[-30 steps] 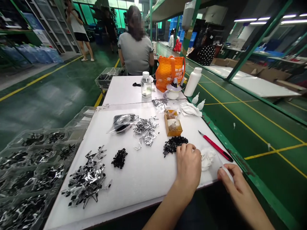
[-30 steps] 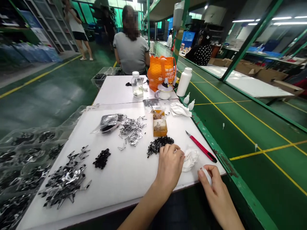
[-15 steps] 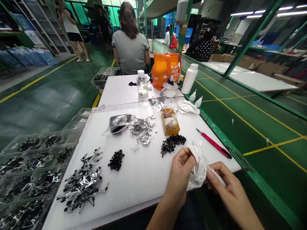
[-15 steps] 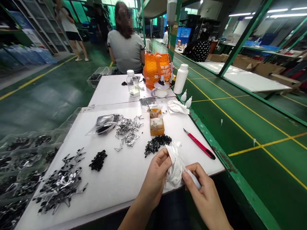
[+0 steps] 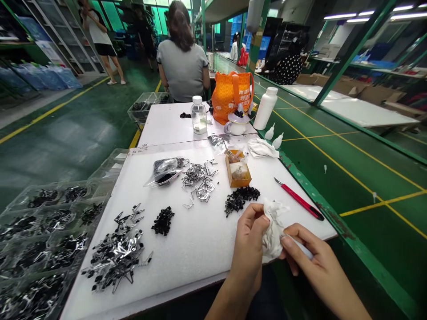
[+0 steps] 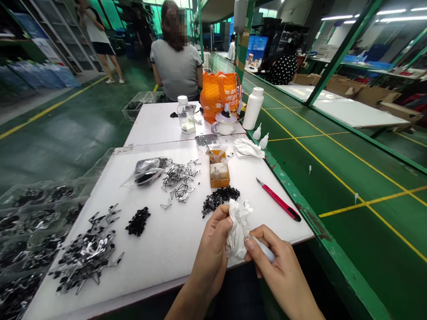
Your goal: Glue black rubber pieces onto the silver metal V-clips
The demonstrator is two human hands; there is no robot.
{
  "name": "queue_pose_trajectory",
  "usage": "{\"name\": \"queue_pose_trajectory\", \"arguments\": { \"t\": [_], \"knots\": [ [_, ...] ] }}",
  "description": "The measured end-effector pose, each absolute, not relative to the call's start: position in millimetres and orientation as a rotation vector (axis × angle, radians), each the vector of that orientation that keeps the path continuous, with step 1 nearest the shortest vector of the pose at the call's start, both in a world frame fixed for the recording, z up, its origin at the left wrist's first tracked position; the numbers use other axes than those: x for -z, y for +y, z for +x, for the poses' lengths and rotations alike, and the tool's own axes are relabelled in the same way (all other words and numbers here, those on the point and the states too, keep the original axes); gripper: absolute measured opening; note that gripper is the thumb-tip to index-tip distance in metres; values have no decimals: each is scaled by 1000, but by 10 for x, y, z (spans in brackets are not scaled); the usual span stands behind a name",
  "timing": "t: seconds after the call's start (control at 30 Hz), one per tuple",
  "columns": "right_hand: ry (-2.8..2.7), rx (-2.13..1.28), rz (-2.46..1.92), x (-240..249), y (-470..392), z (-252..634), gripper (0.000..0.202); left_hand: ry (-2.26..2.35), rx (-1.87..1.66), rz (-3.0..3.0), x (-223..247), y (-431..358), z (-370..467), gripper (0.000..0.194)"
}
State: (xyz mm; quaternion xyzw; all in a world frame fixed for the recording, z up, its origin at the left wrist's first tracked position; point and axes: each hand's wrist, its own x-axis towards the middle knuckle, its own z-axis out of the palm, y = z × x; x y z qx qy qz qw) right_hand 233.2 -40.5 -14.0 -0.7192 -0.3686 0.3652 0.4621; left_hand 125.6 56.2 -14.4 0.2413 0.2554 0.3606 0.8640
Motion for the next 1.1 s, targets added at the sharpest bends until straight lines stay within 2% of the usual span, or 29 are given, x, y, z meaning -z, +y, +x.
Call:
{"name": "queue_pose_trajectory", "arguments": {
  "t": [0.17, 0.33, 0.7, 1.1],
  "knots": [
    [-842, -1019, -1659, 190, -471, 2373, 49, 566, -877, 444, 37, 670, 1181, 17],
    [-595, -1139, -1495, 32, -510, 2317, 48, 609, -886, 472, 4, 690, 1075, 13],
    [-677, -1170, -1504, -29, -379, 2154, 50, 549, -772, 444, 47, 576, 1017, 35],
    [-697, -1359, -1471, 13, -398, 2107, 54, 535, -746, 344, 2, 520, 973, 37]
  ]
}}
